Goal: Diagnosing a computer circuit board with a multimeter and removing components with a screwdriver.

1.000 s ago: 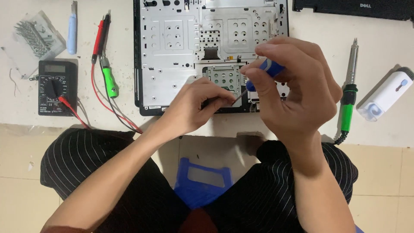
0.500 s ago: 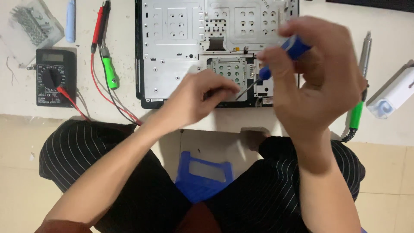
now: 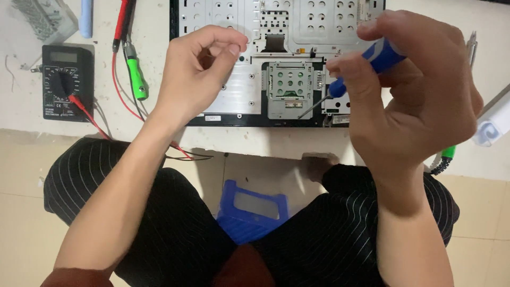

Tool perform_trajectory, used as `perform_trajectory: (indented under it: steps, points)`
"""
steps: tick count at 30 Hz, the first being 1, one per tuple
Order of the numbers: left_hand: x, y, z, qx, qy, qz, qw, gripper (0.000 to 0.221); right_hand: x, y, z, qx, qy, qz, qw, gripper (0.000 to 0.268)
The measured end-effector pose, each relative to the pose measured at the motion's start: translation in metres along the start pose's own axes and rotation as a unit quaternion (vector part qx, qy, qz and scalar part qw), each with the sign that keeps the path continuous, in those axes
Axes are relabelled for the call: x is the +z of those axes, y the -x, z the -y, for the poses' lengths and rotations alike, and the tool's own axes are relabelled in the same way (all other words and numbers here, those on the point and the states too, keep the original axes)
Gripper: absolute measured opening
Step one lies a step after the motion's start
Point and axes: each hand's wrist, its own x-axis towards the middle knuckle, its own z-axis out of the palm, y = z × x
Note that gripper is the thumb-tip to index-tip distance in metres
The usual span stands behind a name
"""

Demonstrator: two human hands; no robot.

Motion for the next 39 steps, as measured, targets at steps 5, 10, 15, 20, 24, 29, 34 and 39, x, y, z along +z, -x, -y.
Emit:
perform_trajectory:
  steps: [5, 10, 15, 20, 24, 29, 34, 39]
  points:
    - [0.0019, 0.0, 0.0076, 0.011, -0.026, 0.006, 1.0, 0.014, 0.0036, -0.0009, -0.0014, -0.002, 0.009, -0.018, 1.0, 0.023]
    - [0.0037, 0.0006, 0.0062, 0.029, -0.036, 0.007, 0.999, 0.012, 0.0049, -0.0017, -0.0049, -0.013, 0.001, -0.026, 1.0, 0.02]
    - [0.0048, 0.0011, 0.0022, 0.016, -0.067, 0.008, 0.998, 0.012, 0.0037, -0.0021, -0.0027, -0.014, 0.03, -0.023, 0.999, 0.022]
    - [0.0045, 0.0018, 0.0024, 0.016, -0.069, 0.01, 0.997, 0.013, 0.0034, -0.0029, -0.0011, -0.021, 0.026, -0.027, 0.999, 0.017]
    - [0.005, 0.0021, 0.0052, 0.012, -0.063, 0.009, 0.998, 0.014, 0.0023, -0.0023, 0.0004, -0.006, 0.022, -0.024, 0.999, 0.018]
    - [0.0044, 0.0022, 0.0029, 0.014, -0.072, 0.012, 0.997, 0.014, 0.0032, -0.0023, -0.0026, -0.018, 0.015, -0.025, 0.999, 0.018]
    - [0.004, 0.0026, 0.0025, 0.024, -0.068, 0.019, 0.997, 0.014, 0.0037, -0.0022, -0.0033, -0.03, 0.024, -0.029, 0.999, 0.019]
    - [0.0045, 0.0027, 0.0007, 0.014, -0.068, 0.018, 0.997, 0.014, 0.0047, -0.0031, 0.0007, -0.023, 0.013, -0.031, 0.999, 0.015]
